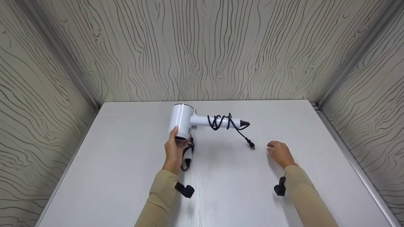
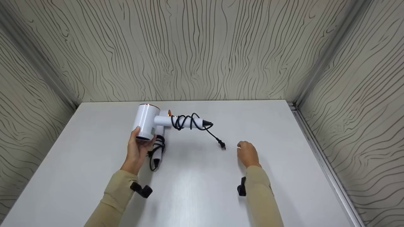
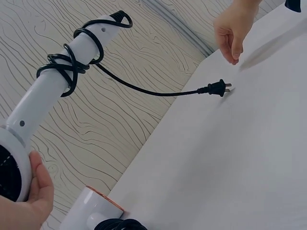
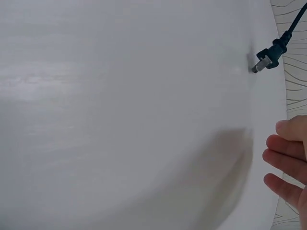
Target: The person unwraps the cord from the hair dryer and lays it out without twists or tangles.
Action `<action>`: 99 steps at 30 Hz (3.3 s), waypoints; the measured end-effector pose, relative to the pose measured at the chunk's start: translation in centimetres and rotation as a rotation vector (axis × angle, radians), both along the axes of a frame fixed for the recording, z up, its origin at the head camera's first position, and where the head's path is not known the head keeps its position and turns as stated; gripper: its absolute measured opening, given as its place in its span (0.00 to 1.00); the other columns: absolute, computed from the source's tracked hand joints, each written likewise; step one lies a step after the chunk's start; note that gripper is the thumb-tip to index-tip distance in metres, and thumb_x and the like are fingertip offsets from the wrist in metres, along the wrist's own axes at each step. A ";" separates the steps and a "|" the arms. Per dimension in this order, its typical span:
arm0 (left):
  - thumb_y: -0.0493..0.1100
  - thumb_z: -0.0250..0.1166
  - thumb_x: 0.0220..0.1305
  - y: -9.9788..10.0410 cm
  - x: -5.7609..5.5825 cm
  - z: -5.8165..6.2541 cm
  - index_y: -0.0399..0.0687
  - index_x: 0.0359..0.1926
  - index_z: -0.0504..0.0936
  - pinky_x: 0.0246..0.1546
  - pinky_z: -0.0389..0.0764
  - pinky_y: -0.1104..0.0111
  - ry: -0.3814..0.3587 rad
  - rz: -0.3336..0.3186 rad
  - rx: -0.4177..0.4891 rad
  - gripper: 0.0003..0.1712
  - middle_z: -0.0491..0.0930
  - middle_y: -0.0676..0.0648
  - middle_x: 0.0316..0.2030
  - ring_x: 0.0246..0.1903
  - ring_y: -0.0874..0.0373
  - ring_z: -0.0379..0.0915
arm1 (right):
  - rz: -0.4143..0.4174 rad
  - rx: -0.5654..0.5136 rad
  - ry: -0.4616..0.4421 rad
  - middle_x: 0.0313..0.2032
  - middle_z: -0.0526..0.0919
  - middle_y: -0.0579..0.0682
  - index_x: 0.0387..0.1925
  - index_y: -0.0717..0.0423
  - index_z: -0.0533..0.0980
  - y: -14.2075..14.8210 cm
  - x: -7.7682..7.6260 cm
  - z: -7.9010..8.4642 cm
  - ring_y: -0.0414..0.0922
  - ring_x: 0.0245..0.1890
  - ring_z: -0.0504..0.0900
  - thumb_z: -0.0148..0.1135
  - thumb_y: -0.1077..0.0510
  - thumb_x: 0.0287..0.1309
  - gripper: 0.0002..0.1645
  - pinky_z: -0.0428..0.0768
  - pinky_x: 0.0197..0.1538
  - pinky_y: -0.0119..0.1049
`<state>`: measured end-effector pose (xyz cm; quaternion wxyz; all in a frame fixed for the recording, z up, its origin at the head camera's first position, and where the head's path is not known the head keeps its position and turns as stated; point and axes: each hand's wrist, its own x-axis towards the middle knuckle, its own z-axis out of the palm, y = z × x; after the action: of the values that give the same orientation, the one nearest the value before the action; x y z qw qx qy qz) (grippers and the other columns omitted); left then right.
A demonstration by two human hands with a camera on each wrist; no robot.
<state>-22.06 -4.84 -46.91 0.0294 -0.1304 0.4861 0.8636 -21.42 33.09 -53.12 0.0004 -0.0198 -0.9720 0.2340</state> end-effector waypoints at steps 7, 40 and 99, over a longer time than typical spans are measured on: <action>0.59 0.48 0.69 0.2 0.1 0.1 0.37 0.71 0.54 0.69 0.68 0.51 0.000 0.005 -0.021 0.39 0.64 0.35 0.63 0.61 0.44 0.70 | 0.046 -0.014 0.067 0.46 0.82 0.68 0.46 0.71 0.77 -1.2 -0.3 0.8 0.63 0.50 0.80 0.56 0.67 0.62 0.13 0.79 0.56 0.55; 0.59 0.49 0.69 0.2 0.2 -0.3 0.36 0.69 0.58 0.67 0.71 0.53 -0.001 -0.004 -0.046 0.39 0.67 0.36 0.61 0.57 0.47 0.75 | 0.167 -0.245 0.422 0.41 0.86 0.63 0.43 0.69 0.80 -7.2 -2.3 9.5 0.56 0.42 0.85 0.61 0.68 0.59 0.11 0.83 0.50 0.48; 0.58 0.53 0.67 0.5 0.2 -0.5 0.29 0.66 0.60 0.63 0.76 0.56 -0.034 0.025 -0.119 0.40 0.70 0.36 0.57 0.47 0.57 0.77 | 0.511 0.061 0.679 0.34 0.85 0.55 0.29 0.62 0.83 -10.5 -2.2 13.4 0.50 0.39 0.85 0.69 0.73 0.46 0.07 0.85 0.45 0.38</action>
<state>-21.82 -4.30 -47.36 0.0190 -0.1527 0.5343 0.8312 -23.58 22.58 -39.68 0.2632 0.2999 -0.8968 0.1910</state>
